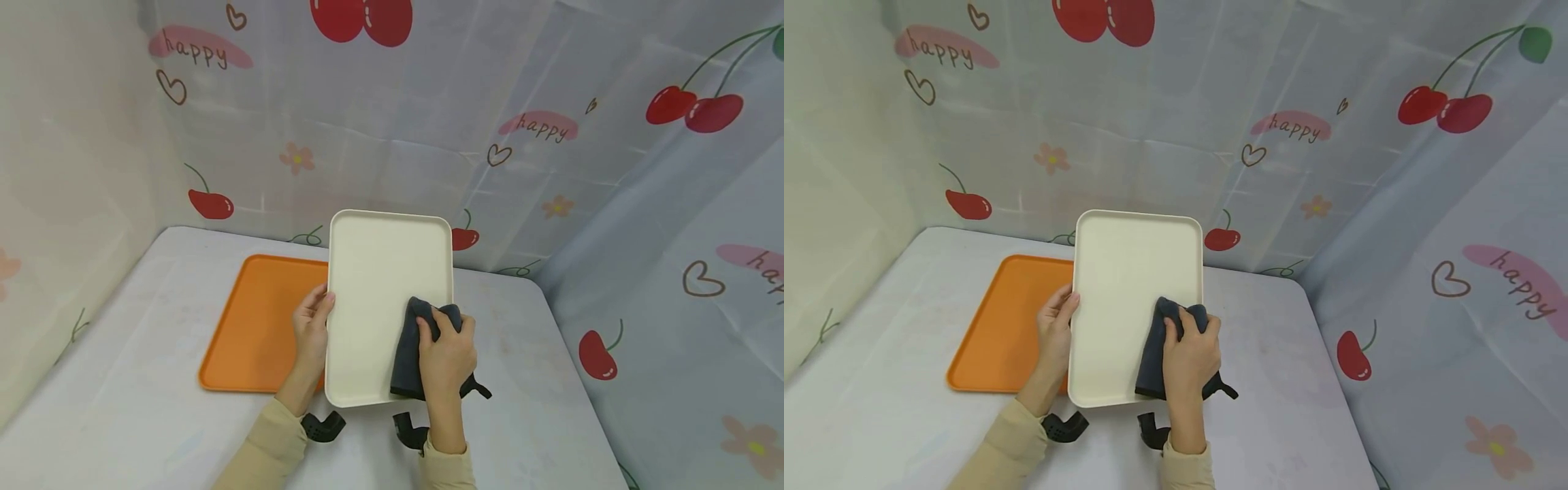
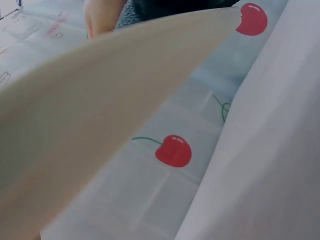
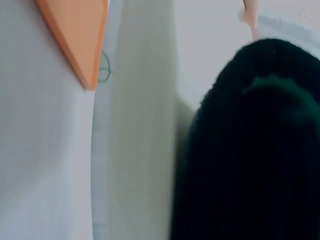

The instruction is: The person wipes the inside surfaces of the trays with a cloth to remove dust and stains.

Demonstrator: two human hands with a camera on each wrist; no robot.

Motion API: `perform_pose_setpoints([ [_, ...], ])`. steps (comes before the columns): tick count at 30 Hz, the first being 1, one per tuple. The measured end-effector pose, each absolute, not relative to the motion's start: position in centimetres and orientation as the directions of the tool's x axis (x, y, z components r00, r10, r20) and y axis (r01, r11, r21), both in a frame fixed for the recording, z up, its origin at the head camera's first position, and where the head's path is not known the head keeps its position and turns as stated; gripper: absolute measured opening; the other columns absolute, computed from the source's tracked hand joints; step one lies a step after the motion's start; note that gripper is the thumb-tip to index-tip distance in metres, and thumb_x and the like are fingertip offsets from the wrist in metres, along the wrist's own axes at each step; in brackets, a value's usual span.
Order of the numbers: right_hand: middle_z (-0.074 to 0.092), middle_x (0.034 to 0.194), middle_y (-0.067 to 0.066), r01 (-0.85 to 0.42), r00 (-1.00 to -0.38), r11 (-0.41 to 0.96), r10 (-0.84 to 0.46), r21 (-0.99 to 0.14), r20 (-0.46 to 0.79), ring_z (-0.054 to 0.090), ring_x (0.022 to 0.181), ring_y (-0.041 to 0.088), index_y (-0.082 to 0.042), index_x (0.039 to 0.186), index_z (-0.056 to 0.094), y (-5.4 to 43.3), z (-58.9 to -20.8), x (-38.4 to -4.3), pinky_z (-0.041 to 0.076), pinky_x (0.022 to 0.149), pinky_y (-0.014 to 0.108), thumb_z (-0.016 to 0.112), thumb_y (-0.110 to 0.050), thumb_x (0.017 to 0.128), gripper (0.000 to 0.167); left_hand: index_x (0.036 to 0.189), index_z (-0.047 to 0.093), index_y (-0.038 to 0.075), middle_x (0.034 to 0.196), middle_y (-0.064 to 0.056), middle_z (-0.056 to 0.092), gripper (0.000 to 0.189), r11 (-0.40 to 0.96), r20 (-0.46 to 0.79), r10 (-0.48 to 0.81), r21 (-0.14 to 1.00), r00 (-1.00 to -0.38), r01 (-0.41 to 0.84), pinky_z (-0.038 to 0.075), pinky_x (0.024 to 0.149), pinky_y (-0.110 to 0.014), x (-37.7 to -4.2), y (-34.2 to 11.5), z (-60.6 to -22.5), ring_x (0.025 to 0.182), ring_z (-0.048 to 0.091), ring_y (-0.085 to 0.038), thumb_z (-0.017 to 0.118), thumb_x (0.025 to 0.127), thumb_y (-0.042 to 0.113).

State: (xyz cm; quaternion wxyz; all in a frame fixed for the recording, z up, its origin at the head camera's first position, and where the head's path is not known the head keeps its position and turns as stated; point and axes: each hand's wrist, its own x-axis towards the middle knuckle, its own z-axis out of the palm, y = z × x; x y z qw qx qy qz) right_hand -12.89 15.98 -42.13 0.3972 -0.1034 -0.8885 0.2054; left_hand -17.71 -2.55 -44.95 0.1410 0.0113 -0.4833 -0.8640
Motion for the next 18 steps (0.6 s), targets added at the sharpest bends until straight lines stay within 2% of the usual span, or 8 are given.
perform_pose_setpoints([
  [8, 0.059, 0.102, 0.023, 0.105, -0.629, 0.887, 0.410, -0.450, 0.660, 0.062, 0.065, 0.041, -0.013, 0.103, 0.078, 17.6, -42.5, -12.9, 0.049, 0.049, 0.052, 0.081, -0.027, 0.079, 0.028, 0.113, 0.067, 0.000, 0.087, 0.004, 0.070, 0.020, -0.499, 0.120, -0.254, 0.834, -0.960, 0.236, 0.057, 0.066, -0.021, -17.7, -2.5, -45.0, 0.074, 0.066, -0.008, 0.059, 0.096, 0.007],
  [18, 0.058, 0.102, 0.023, 0.098, -0.633, 0.863, 0.438, -0.496, 0.638, 0.060, 0.063, 0.039, -0.011, 0.104, 0.077, 17.4, -42.8, -12.6, 0.049, 0.051, 0.051, 0.080, -0.030, 0.082, 0.030, 0.117, 0.064, -0.004, 0.088, 0.005, 0.071, 0.024, -0.493, 0.134, -0.241, 0.836, -0.961, 0.240, 0.057, 0.066, -0.021, -17.6, -2.5, -45.0, 0.074, 0.067, -0.007, 0.059, 0.096, 0.007],
])
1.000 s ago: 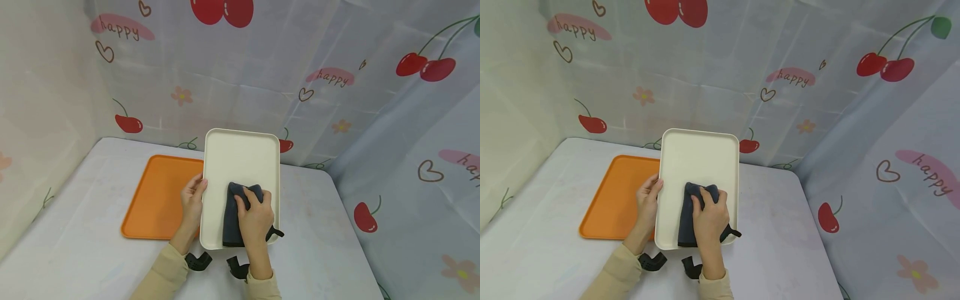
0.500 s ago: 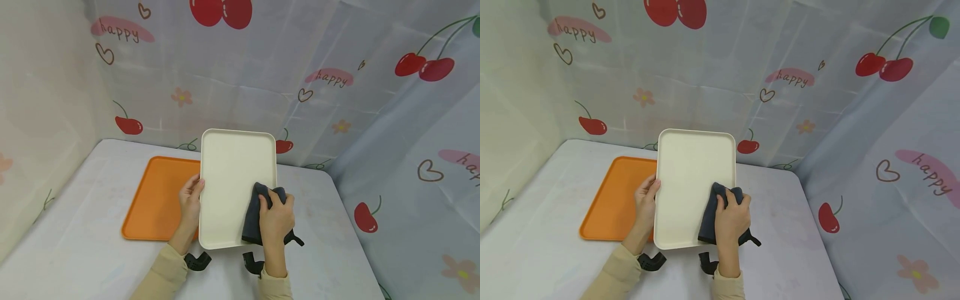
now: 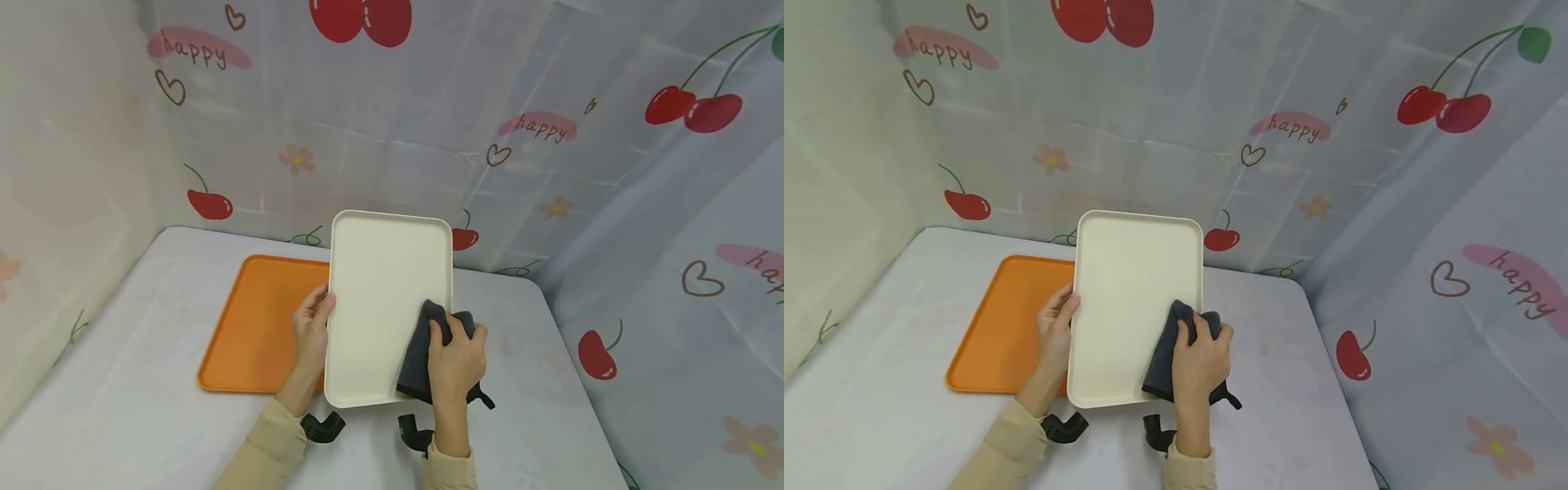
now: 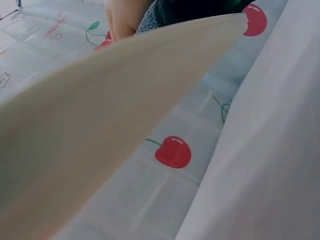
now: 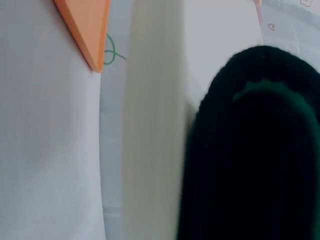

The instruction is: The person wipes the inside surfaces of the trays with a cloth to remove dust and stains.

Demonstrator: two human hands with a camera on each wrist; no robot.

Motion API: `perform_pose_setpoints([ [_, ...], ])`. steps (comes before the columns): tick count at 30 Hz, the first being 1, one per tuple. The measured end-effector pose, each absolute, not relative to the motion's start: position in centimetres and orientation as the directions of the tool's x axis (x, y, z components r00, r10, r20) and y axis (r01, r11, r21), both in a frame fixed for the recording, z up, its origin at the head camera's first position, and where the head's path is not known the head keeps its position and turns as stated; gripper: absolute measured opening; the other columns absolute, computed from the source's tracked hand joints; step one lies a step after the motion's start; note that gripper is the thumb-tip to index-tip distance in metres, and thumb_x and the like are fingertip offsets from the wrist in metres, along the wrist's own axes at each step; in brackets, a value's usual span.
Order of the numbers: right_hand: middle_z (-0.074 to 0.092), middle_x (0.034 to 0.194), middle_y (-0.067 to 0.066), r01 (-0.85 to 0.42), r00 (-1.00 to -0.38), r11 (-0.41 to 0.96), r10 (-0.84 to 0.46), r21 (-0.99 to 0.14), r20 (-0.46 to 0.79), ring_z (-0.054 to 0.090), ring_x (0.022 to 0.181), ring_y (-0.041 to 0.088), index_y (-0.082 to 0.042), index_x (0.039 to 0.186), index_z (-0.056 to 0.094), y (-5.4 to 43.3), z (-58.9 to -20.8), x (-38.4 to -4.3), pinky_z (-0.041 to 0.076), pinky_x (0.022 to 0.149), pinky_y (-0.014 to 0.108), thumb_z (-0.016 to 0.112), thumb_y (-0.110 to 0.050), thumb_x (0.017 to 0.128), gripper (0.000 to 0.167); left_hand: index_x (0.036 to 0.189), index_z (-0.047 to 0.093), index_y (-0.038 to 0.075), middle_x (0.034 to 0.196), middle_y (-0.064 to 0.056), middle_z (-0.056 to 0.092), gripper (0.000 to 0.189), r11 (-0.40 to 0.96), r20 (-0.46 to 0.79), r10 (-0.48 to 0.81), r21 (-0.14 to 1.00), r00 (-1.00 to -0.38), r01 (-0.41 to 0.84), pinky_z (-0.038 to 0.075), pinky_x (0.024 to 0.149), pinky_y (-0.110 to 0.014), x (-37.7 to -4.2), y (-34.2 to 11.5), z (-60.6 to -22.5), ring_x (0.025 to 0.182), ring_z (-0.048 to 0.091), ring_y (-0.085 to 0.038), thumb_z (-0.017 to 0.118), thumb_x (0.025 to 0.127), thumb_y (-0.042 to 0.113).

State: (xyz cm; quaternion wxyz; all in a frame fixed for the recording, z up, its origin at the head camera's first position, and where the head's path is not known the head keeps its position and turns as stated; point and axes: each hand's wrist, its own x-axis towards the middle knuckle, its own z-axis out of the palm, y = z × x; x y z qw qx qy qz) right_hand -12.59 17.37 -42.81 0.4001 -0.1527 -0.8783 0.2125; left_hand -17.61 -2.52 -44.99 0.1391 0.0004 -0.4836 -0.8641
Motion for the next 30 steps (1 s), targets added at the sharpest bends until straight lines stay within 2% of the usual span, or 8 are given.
perform_pose_setpoints([
  [7, 0.058, 0.100, 0.022, 0.104, -0.637, 0.839, 0.468, -0.534, 0.612, 0.059, 0.060, 0.039, -0.010, 0.103, 0.077, 16.8, -43.0, -12.4, 0.047, 0.053, 0.050, 0.079, -0.030, 0.083, 0.029, 0.117, 0.064, -0.005, 0.088, 0.004, 0.070, 0.024, -0.510, 0.131, -0.234, 0.827, -0.964, 0.236, 0.057, 0.065, -0.021, -17.5, -2.5, -44.8, 0.073, 0.066, -0.008, 0.059, 0.096, 0.006],
  [15, 0.057, 0.098, 0.020, 0.082, -0.640, 0.847, 0.449, -0.525, 0.624, 0.059, 0.061, 0.038, -0.011, 0.102, 0.077, 15.8, -43.3, -12.2, 0.048, 0.051, 0.050, 0.080, -0.029, 0.082, 0.027, 0.118, 0.063, -0.005, 0.088, 0.005, 0.071, 0.025, -0.517, 0.117, -0.225, 0.827, -0.967, 0.220, 0.058, 0.066, -0.021, -17.6, -2.5, -44.9, 0.074, 0.067, -0.008, 0.059, 0.096, 0.006],
  [30, 0.058, 0.096, 0.015, -0.077, -0.683, 0.892, 0.279, -0.446, 0.675, 0.061, 0.060, 0.029, -0.014, 0.101, 0.077, 11.7, -43.3, -11.3, 0.048, 0.046, 0.039, 0.083, -0.027, 0.078, 0.027, 0.115, 0.066, -0.001, 0.087, 0.005, 0.070, 0.022, -0.501, 0.121, -0.220, 0.838, -0.968, 0.218, 0.058, 0.066, -0.021, -17.5, -2.3, -45.0, 0.075, 0.067, -0.007, 0.059, 0.096, 0.008],
])
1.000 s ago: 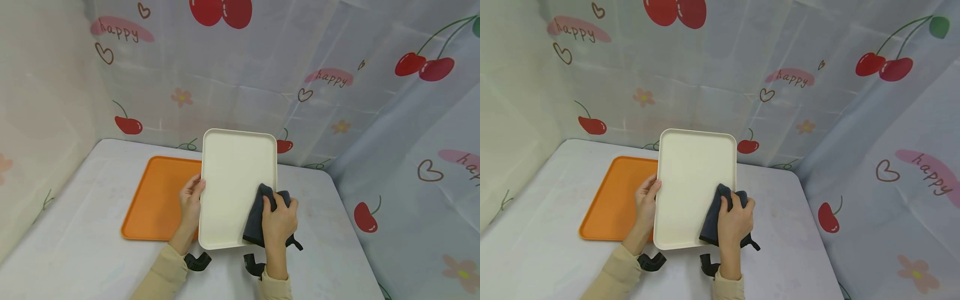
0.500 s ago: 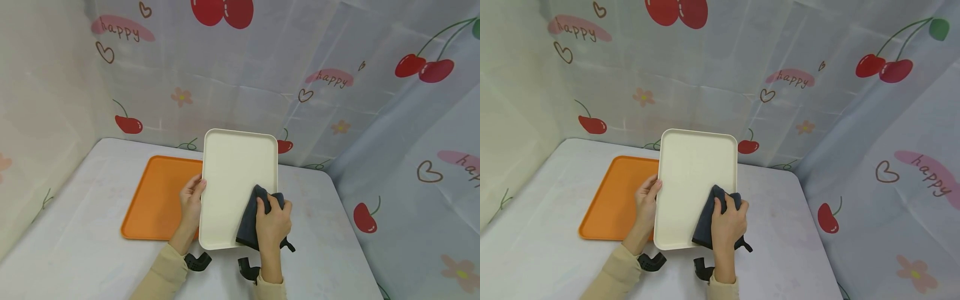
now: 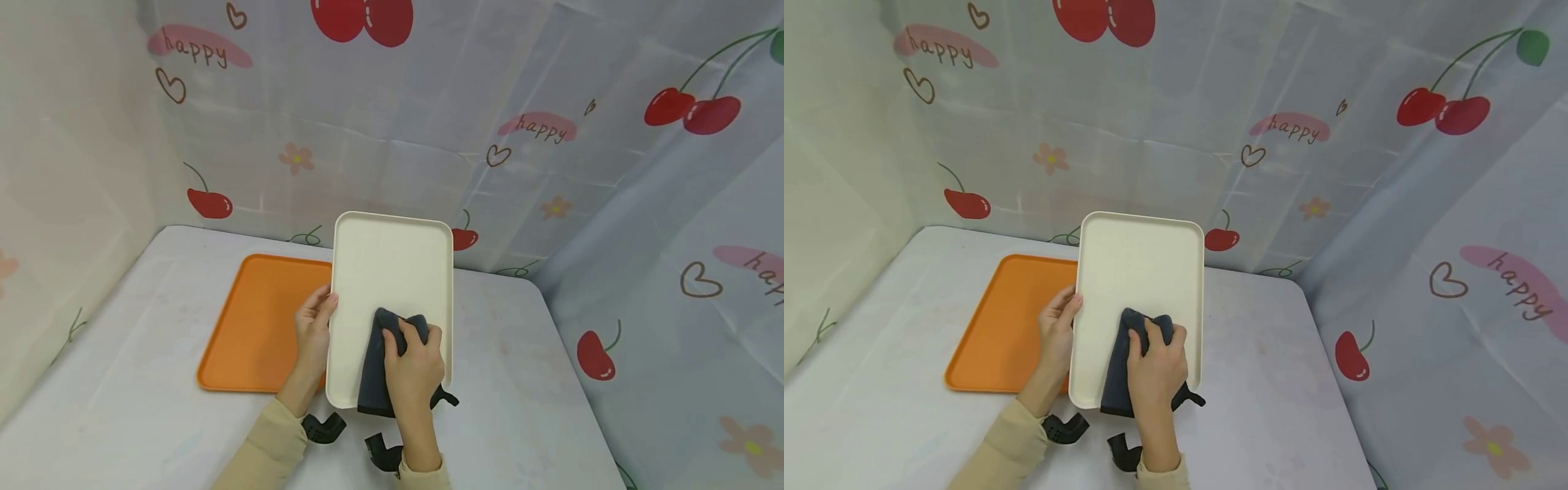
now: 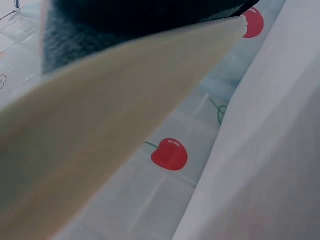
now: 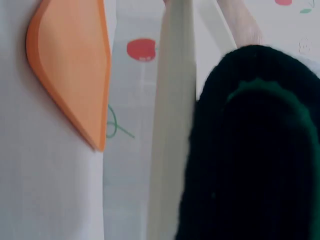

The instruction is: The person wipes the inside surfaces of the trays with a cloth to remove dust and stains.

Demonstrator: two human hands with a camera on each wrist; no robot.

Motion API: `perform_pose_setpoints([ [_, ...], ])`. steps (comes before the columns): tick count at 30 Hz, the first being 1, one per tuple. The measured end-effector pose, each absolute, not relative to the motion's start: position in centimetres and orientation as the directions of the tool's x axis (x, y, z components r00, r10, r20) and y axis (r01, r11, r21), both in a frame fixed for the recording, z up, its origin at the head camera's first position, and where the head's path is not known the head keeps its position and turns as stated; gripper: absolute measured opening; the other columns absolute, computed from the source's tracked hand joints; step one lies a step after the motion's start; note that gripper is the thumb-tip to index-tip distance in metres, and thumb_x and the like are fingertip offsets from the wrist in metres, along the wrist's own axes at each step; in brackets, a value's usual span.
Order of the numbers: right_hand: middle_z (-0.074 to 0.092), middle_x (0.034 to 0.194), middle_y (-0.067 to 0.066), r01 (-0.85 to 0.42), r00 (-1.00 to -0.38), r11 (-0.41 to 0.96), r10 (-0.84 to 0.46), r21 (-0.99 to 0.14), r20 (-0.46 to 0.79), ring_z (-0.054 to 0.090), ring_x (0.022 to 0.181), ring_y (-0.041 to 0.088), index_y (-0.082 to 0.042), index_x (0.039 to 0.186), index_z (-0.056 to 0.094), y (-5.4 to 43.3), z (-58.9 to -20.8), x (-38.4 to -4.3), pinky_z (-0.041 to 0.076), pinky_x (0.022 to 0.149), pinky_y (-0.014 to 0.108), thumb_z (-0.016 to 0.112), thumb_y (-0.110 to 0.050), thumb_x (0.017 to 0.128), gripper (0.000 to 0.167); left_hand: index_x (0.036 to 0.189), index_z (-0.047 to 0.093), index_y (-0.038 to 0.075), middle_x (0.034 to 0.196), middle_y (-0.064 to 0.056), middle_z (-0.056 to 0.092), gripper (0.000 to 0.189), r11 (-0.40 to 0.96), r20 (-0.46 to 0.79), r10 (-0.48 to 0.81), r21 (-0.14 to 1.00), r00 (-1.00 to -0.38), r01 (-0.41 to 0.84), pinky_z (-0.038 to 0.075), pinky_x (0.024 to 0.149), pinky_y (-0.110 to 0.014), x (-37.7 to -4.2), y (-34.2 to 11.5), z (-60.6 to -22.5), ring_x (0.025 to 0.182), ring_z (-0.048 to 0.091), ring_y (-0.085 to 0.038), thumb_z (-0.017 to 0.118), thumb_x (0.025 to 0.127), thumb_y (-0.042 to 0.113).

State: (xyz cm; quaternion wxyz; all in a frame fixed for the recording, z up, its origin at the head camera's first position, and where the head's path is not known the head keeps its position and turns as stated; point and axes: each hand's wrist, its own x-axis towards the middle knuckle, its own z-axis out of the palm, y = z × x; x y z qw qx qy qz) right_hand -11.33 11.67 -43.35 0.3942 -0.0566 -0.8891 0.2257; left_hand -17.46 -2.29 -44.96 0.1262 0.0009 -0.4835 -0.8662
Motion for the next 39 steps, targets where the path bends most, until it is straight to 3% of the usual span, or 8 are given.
perform_pose_setpoints([
  [12, 0.059, 0.094, 0.013, -0.187, -0.707, 0.910, 0.137, -0.369, 0.694, 0.063, 0.062, 0.025, -0.015, 0.099, 0.077, 9.4, -43.0, -10.9, 0.050, 0.048, 0.035, 0.084, -0.028, 0.076, 0.028, 0.122, 0.061, -0.007, 0.089, 0.006, 0.070, 0.029, -0.508, 0.085, -0.216, 0.841, -0.973, 0.186, 0.058, 0.069, -0.020, -17.4, -2.2, -45.0, 0.077, 0.067, -0.007, 0.058, 0.096, 0.006],
  [20, 0.060, 0.097, 0.011, -0.280, -0.721, 0.910, 0.010, -0.305, 0.693, 0.064, 0.067, 0.020, -0.015, 0.100, 0.077, 7.9, -43.0, -10.2, 0.053, 0.054, 0.032, 0.085, -0.029, 0.076, 0.029, 0.124, 0.060, -0.009, 0.093, 0.009, 0.070, 0.033, -0.468, 0.106, -0.227, 0.860, -0.968, 0.204, 0.053, 0.077, -0.019, -17.5, -2.2, -45.2, 0.086, 0.064, -0.007, 0.058, 0.097, 0.009],
  [31, 0.060, 0.096, 0.009, -0.302, -0.715, 0.900, 0.003, -0.313, 0.699, 0.066, 0.070, 0.020, -0.018, 0.099, 0.077, 8.2, -43.0, -10.4, 0.056, 0.057, 0.033, 0.087, -0.030, 0.072, 0.030, 0.122, 0.063, -0.003, 0.094, 0.007, 0.070, 0.029, -0.493, 0.102, -0.226, 0.846, -0.969, 0.204, 0.055, 0.076, -0.021, -17.4, -2.2, -45.1, 0.086, 0.065, -0.009, 0.059, 0.097, 0.010],
  [39, 0.061, 0.096, 0.009, -0.318, -0.720, 0.888, 0.001, -0.331, 0.694, 0.067, 0.073, 0.020, -0.019, 0.099, 0.078, 9.0, -43.0, -10.4, 0.057, 0.060, 0.033, 0.088, -0.029, 0.070, 0.032, 0.124, 0.060, -0.007, 0.091, 0.006, 0.069, 0.031, -0.510, 0.088, -0.216, 0.839, -0.973, 0.189, 0.055, 0.073, -0.020, -17.4, -2.2, -44.9, 0.082, 0.066, -0.008, 0.058, 0.097, 0.008],
])
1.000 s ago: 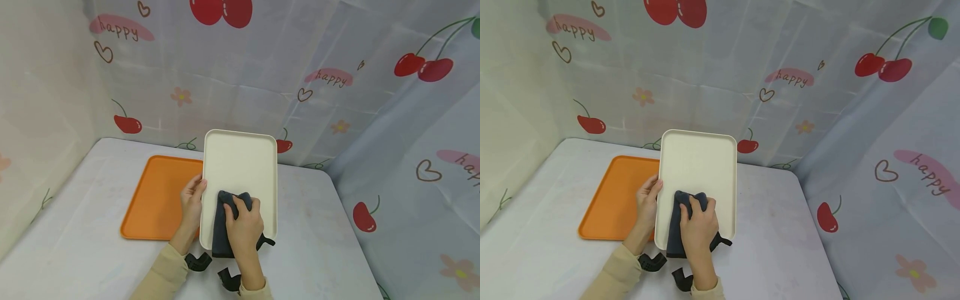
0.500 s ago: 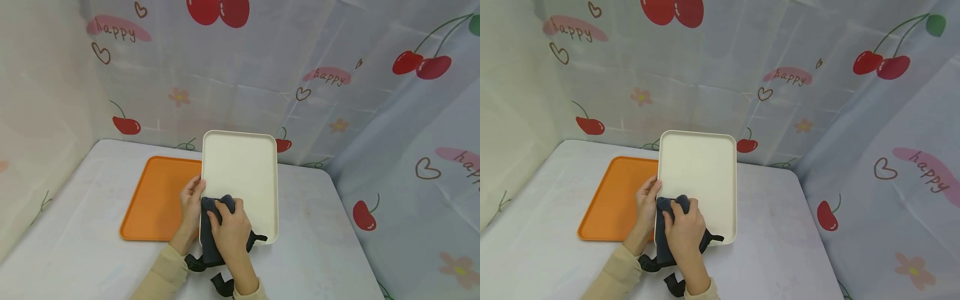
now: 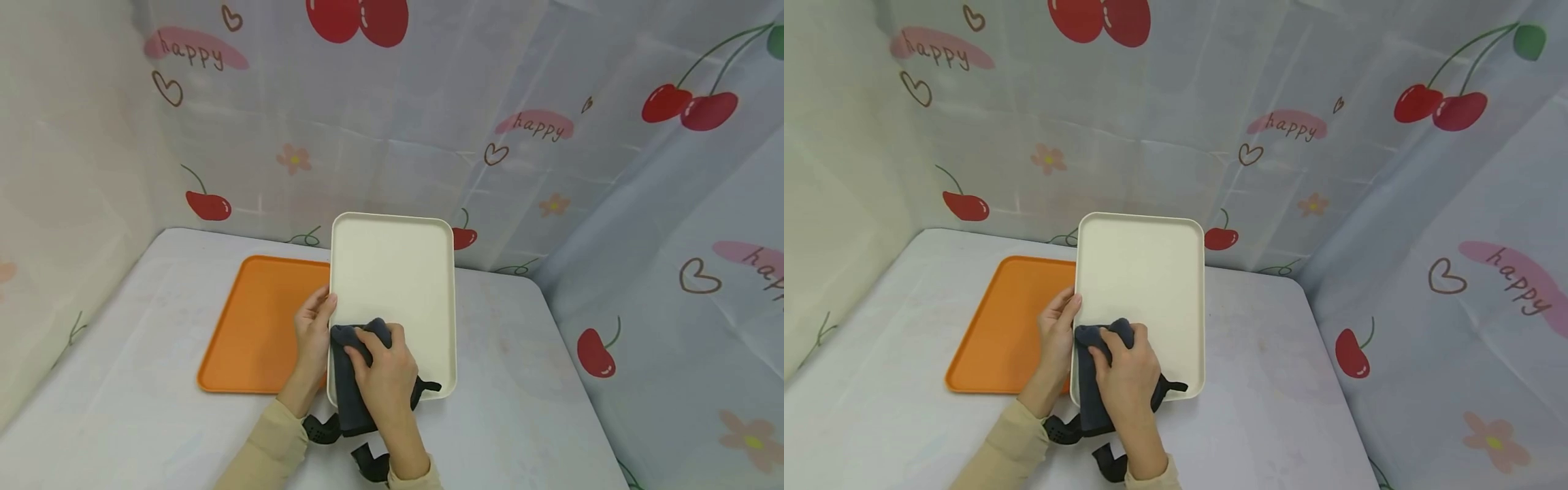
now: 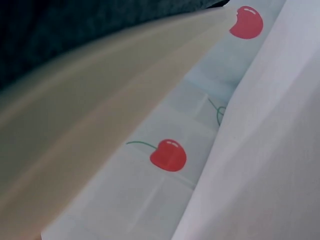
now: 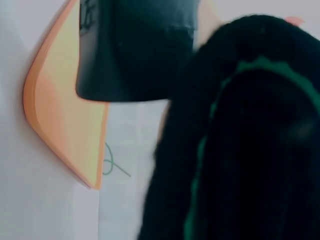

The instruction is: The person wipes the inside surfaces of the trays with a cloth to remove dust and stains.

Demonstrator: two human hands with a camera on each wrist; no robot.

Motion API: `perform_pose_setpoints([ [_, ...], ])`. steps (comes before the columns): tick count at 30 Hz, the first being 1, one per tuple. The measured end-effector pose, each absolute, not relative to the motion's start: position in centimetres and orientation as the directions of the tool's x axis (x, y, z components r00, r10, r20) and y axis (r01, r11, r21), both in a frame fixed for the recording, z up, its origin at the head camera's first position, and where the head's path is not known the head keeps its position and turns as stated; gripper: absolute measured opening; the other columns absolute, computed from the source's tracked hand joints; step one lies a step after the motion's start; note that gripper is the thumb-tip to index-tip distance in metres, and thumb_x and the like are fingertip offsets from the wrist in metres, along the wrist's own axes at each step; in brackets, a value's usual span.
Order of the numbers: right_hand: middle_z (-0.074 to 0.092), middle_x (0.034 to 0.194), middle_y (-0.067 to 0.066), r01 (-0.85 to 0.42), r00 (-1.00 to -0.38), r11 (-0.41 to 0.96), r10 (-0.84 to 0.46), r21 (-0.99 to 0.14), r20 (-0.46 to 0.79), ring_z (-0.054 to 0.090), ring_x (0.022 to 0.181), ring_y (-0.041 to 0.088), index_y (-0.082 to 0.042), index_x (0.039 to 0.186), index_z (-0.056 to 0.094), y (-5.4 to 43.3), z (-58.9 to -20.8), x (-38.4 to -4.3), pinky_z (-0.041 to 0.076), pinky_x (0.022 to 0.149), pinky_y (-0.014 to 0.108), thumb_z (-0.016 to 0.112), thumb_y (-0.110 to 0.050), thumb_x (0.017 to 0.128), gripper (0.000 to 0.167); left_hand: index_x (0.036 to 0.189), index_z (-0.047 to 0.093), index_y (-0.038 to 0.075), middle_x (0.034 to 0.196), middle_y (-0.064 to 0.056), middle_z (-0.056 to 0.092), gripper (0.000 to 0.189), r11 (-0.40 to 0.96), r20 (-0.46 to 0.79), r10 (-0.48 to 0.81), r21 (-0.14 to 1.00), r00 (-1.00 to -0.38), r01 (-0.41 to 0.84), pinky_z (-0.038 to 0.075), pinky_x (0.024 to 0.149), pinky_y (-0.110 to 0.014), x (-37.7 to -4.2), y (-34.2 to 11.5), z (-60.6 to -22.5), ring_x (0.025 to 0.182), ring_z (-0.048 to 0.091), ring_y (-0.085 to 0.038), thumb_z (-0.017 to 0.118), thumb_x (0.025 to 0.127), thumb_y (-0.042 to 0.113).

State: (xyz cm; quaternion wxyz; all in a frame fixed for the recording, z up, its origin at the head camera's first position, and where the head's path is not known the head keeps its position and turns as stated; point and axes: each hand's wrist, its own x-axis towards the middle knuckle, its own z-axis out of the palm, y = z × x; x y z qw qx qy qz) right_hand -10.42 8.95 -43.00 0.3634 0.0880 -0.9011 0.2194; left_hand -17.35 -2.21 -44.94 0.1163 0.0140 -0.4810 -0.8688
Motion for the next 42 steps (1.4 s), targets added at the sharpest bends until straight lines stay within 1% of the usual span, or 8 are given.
perform_pose_setpoints([
  [7, 0.061, 0.096, 0.010, -0.311, -0.708, 0.889, 0.019, -0.336, 0.706, 0.067, 0.071, 0.021, -0.017, 0.098, 0.078, 9.7, -43.1, -10.4, 0.057, 0.057, 0.034, 0.089, -0.028, 0.069, 0.032, 0.122, 0.062, -0.005, 0.092, 0.005, 0.070, 0.029, -0.524, 0.095, -0.213, 0.829, -0.972, 0.196, 0.057, 0.070, -0.021, -17.4, -2.2, -45.1, 0.079, 0.068, -0.008, 0.058, 0.097, 0.009],
  [11, 0.061, 0.098, 0.012, -0.282, -0.704, 0.894, 0.054, -0.349, 0.708, 0.067, 0.068, 0.023, -0.016, 0.099, 0.078, 10.8, -43.3, -10.4, 0.055, 0.054, 0.035, 0.088, -0.029, 0.069, 0.034, 0.121, 0.062, -0.006, 0.092, 0.004, 0.071, 0.028, -0.525, 0.100, -0.224, 0.826, -0.969, 0.207, 0.059, 0.069, -0.023, -17.5, -2.3, -45.0, 0.079, 0.069, -0.009, 0.058, 0.097, 0.008],
  [16, 0.062, 0.098, 0.015, -0.212, -0.703, 0.901, 0.127, -0.378, 0.700, 0.066, 0.066, 0.026, -0.016, 0.100, 0.078, 12.6, -43.8, -10.4, 0.053, 0.051, 0.038, 0.088, -0.027, 0.070, 0.033, 0.120, 0.063, -0.007, 0.090, 0.005, 0.070, 0.027, -0.512, 0.111, -0.243, 0.829, -0.964, 0.225, 0.058, 0.067, -0.022, -17.5, -2.4, -45.0, 0.077, 0.068, -0.008, 0.058, 0.097, 0.007],
  [24, 0.060, 0.098, 0.018, -0.070, -0.706, 0.903, 0.256, -0.424, 0.661, 0.064, 0.064, 0.032, -0.015, 0.100, 0.078, 15.3, -44.2, -10.4, 0.050, 0.049, 0.044, 0.086, -0.028, 0.073, 0.031, 0.112, 0.068, 0.001, 0.087, 0.003, 0.071, 0.019, -0.558, 0.117, -0.244, 0.795, -0.963, 0.238, 0.058, 0.064, -0.021, -17.6, -2.4, -45.0, 0.073, 0.068, -0.008, 0.059, 0.096, 0.006],
  [29, 0.060, 0.100, 0.020, 0.037, -0.711, 0.886, 0.349, -0.463, 0.610, 0.062, 0.065, 0.037, -0.014, 0.102, 0.078, 16.6, -44.3, -10.3, 0.050, 0.051, 0.049, 0.084, -0.029, 0.076, 0.031, 0.116, 0.064, -0.004, 0.089, 0.002, 0.070, 0.023, -0.566, 0.133, -0.233, 0.787, -0.963, 0.246, 0.059, 0.064, -0.023, -17.6, -2.6, -45.0, 0.073, 0.069, -0.009, 0.059, 0.097, 0.007],
  [32, 0.060, 0.100, 0.021, 0.086, -0.702, 0.875, 0.392, -0.475, 0.594, 0.060, 0.062, 0.038, -0.014, 0.102, 0.078, 17.2, -44.3, -10.2, 0.049, 0.049, 0.049, 0.083, -0.030, 0.077, 0.031, 0.118, 0.062, -0.007, 0.089, 0.002, 0.071, 0.026, -0.564, 0.148, -0.229, 0.786, -0.962, 0.255, 0.059, 0.064, -0.023, -17.6, -2.6, -45.1, 0.073, 0.069, -0.009, 0.058, 0.097, 0.008],
  [36, 0.059, 0.099, 0.021, 0.111, -0.686, 0.870, 0.417, -0.480, 0.596, 0.060, 0.061, 0.039, -0.013, 0.101, 0.078, 17.8, -44.4, -10.4, 0.048, 0.049, 0.049, 0.083, -0.028, 0.077, 0.029, 0.119, 0.061, -0.009, 0.089, 0.002, 0.071, 0.028, -0.566, 0.158, -0.225, 0.782, -0.961, 0.261, 0.059, 0.063, -0.023, -17.6, -2.6, -45.1, 0.073, 0.070, -0.009, 0.058, 0.097, 0.008],
  [42, 0.060, 0.099, 0.021, 0.112, -0.667, 0.865, 0.431, -0.490, 0.608, 0.061, 0.062, 0.040, -0.013, 0.100, 0.078, 18.0, -44.6, -10.5, 0.048, 0.050, 0.051, 0.084, -0.028, 0.076, 0.028, 0.121, 0.060, -0.010, 0.090, 0.002, 0.070, 0.030, -0.567, 0.144, -0.223, 0.785, -0.964, 0.248, 0.059, 0.064, -0.023, -17.6, -2.7, -45.0, 0.074, 0.069, -0.009, 0.058, 0.097, 0.009],
])
